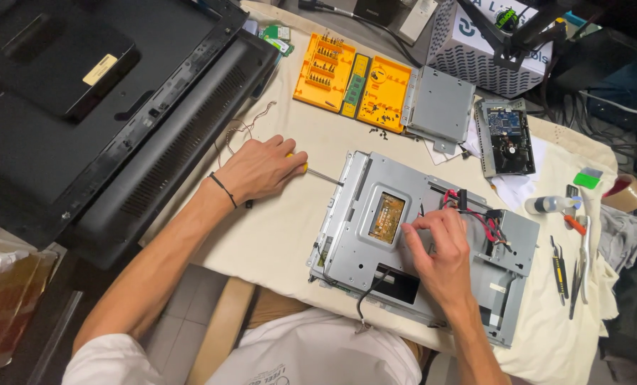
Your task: The person uses a yellow screwdriver to remove screws from a silver electronic chassis on a table. They then insert a green circuit board into a slot on the chassis and connect several red and black wires to internal components.
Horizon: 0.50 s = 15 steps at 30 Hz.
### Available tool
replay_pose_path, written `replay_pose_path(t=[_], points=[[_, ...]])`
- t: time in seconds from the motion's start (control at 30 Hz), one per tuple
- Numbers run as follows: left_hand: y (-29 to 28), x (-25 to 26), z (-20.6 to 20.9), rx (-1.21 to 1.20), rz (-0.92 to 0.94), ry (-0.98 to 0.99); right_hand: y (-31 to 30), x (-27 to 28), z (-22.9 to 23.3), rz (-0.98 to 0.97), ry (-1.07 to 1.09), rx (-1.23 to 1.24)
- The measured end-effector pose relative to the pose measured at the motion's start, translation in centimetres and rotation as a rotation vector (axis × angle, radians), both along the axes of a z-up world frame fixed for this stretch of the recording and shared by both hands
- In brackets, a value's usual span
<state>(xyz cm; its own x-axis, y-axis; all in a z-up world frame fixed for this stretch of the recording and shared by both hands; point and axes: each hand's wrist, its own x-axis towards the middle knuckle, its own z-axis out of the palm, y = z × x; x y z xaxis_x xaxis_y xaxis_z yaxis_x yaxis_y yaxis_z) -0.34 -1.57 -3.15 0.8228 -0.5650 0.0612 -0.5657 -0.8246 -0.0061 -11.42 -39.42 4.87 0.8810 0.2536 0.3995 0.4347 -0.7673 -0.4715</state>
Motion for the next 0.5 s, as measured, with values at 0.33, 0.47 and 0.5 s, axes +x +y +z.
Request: replay_pose_path(t=[0.33, 0.47, 0.5], points=[[-0.3, -0.4, 1.9, 0.039, 0.001, 0.000, -0.6, -0.1, -0.5, -0.015, 0.001, 0.021], [-0.4, -0.3, 0.0, 0.020, 0.017, 0.009, -1.0, -0.1, -0.8, -0.020, 0.005, 0.025], [-0.4, 0.1, -0.5, -0.007, 0.004, -0.002, -1.2, -0.1, -0.9, -0.025, 0.003, 0.024]])
